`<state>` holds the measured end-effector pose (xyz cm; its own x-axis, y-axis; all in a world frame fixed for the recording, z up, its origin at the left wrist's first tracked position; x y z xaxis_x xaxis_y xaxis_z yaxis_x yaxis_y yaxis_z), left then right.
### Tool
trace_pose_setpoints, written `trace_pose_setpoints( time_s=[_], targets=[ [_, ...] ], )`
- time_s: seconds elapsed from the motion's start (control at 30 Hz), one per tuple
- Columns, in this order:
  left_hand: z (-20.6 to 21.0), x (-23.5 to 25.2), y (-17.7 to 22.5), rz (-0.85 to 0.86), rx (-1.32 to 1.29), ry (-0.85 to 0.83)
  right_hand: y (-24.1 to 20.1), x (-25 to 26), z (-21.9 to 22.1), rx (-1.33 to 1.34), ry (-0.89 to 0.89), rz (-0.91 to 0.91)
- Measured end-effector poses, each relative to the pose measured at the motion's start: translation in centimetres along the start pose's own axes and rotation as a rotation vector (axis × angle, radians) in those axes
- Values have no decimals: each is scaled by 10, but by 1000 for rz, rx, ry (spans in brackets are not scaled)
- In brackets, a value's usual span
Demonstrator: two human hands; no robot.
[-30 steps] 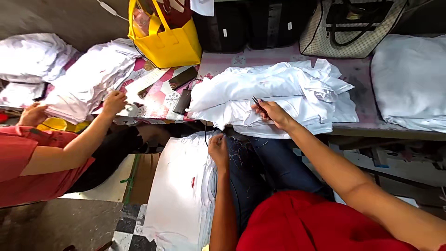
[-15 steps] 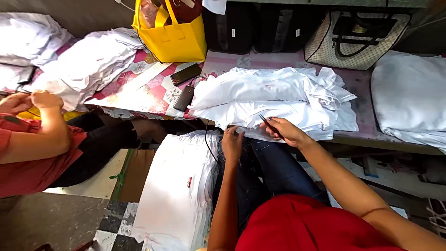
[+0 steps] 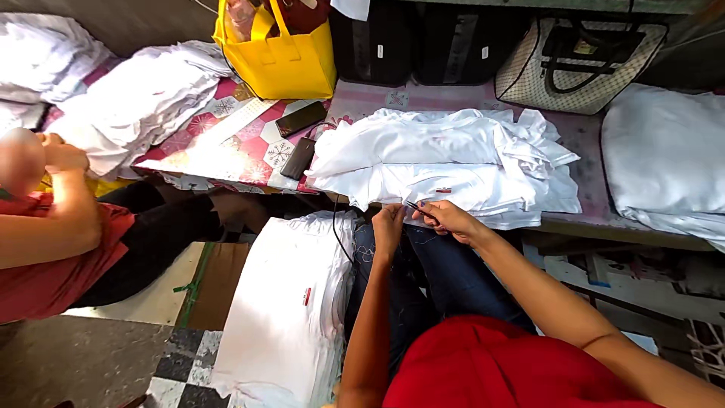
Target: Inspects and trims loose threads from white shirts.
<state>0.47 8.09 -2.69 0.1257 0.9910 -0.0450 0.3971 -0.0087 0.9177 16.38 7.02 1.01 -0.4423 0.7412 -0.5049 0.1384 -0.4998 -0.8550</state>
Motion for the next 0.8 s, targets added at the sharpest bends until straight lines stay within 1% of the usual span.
trace_pose_setpoints(
  time_s=[0.2,0.27,0.37,0.43,0.47,0.5,0.57,0.6,0.63,0.7,0.73,0.8],
  targets=[
    [-11,-14,8,79,78,95,5,2,0,-36,8,64],
    [-8,-17,5,133,120,108,5,7,4,-33,6,86],
    [-5,-20,6,244,165,139,2,14,9,-19,12,70],
    [-4,-22,7,273,201,151,2,17,8,-18,33,63],
    [-5,-24,8,246,247,134,4,18,7,-24,46,58],
    [-6,-25,10,167,314,81,5,18,5,-32,56,54],
    [-13,-26,15,-136,420,-158,4,15,1,-28,73,46],
    [-17,-25,16,-238,416,-225,4,12,-1,-19,74,44],
    [-20,-23,17,-254,367,-208,3,9,-2,-12,72,42],
    [-20,-14,16,-133,219,-68,-2,5,-3,-7,70,19],
    [-17,-8,15,-78,150,-39,-5,3,-3,-8,73,5],
    [-7,2,13,-67,59,-65,-8,2,-2,-16,78,-19]
  ],
)
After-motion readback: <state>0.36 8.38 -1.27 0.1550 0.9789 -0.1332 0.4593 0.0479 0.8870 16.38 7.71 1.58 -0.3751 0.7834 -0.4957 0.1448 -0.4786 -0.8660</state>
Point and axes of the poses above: each hand's wrist, its own x-axis towards the middle knuckle, its own z-axis out of the palm, y = z × x, the point moved 5 cm from there along x, towards the middle knuckle, and after that the axes turned 8 degrees about -y, right-handed, at the moved point
